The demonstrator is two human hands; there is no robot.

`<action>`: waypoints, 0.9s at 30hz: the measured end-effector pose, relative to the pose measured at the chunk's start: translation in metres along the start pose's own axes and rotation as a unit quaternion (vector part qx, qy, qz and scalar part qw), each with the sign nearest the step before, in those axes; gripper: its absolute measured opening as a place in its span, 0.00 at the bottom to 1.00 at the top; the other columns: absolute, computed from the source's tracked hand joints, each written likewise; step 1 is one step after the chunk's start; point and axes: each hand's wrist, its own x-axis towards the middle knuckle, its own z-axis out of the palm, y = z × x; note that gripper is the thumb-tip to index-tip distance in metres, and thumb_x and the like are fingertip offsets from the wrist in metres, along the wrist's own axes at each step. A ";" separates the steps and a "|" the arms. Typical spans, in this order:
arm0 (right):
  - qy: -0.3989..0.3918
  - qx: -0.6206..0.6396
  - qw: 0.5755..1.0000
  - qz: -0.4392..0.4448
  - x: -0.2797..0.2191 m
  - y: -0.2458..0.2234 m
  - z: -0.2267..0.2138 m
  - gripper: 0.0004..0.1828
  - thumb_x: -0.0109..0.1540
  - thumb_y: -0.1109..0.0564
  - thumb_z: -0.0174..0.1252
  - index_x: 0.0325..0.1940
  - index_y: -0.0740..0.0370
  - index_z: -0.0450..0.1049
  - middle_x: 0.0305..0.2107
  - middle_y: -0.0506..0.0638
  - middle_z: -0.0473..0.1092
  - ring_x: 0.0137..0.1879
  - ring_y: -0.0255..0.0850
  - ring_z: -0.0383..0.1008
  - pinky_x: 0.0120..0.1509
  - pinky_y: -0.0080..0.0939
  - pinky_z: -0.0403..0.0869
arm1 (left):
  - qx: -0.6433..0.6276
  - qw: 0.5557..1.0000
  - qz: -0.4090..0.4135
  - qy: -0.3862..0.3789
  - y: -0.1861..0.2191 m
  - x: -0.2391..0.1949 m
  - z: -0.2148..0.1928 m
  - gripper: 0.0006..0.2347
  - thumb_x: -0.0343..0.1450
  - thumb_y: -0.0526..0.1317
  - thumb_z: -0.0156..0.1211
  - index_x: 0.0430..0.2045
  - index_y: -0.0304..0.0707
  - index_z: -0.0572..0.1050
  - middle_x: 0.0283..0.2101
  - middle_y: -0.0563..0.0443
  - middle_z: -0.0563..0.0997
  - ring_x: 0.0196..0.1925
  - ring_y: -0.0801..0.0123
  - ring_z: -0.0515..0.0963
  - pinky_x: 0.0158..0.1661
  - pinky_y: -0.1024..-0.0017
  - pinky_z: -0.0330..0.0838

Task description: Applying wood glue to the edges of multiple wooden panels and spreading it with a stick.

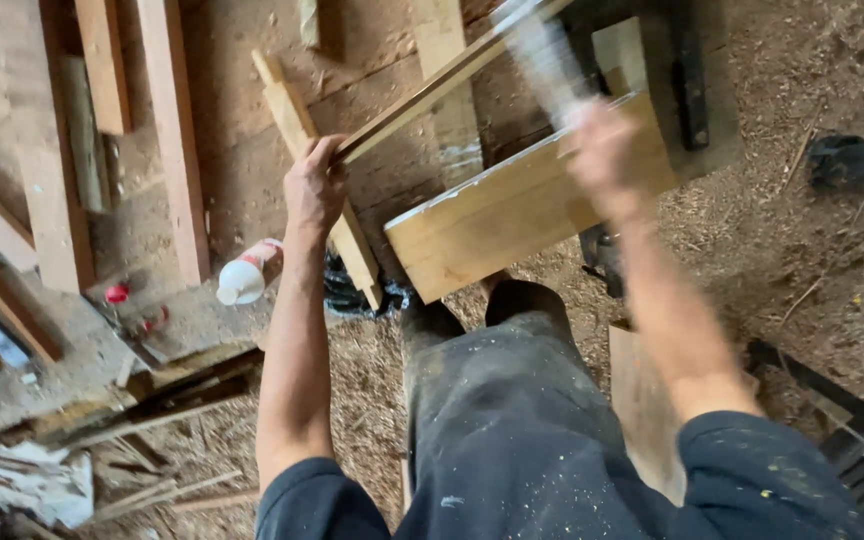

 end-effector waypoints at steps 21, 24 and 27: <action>0.317 -0.241 0.877 -0.268 -0.021 0.164 0.133 0.22 0.71 0.57 0.60 0.69 0.43 0.71 0.37 0.49 0.64 0.36 0.42 0.68 0.32 0.44 0.73 | -0.152 0.978 0.078 0.123 -0.020 0.005 0.020 0.13 0.68 0.31 0.69 0.40 0.48 0.72 0.39 0.54 0.85 0.38 0.68 0.85 0.40 0.68 0.82; 0.301 -0.241 0.870 -0.309 -0.043 0.142 0.118 0.26 0.72 0.62 0.62 0.73 0.48 0.66 0.42 0.53 0.65 0.36 0.41 0.70 0.32 0.40 0.77 | -0.139 0.978 0.095 0.124 -0.021 0.003 0.021 0.12 0.68 0.31 0.69 0.39 0.46 0.72 0.39 0.54 0.84 0.38 0.69 0.84 0.40 0.67 0.85; 0.240 -0.315 0.860 -0.321 -0.018 0.114 0.102 0.21 0.71 0.63 0.60 0.69 0.63 0.71 0.40 0.57 0.64 0.40 0.44 0.67 0.30 0.37 0.75 | -0.141 0.976 0.099 0.132 -0.022 0.006 0.019 0.13 0.68 0.28 0.69 0.40 0.42 0.72 0.47 0.43 0.73 0.39 0.62 0.85 0.43 0.64 0.90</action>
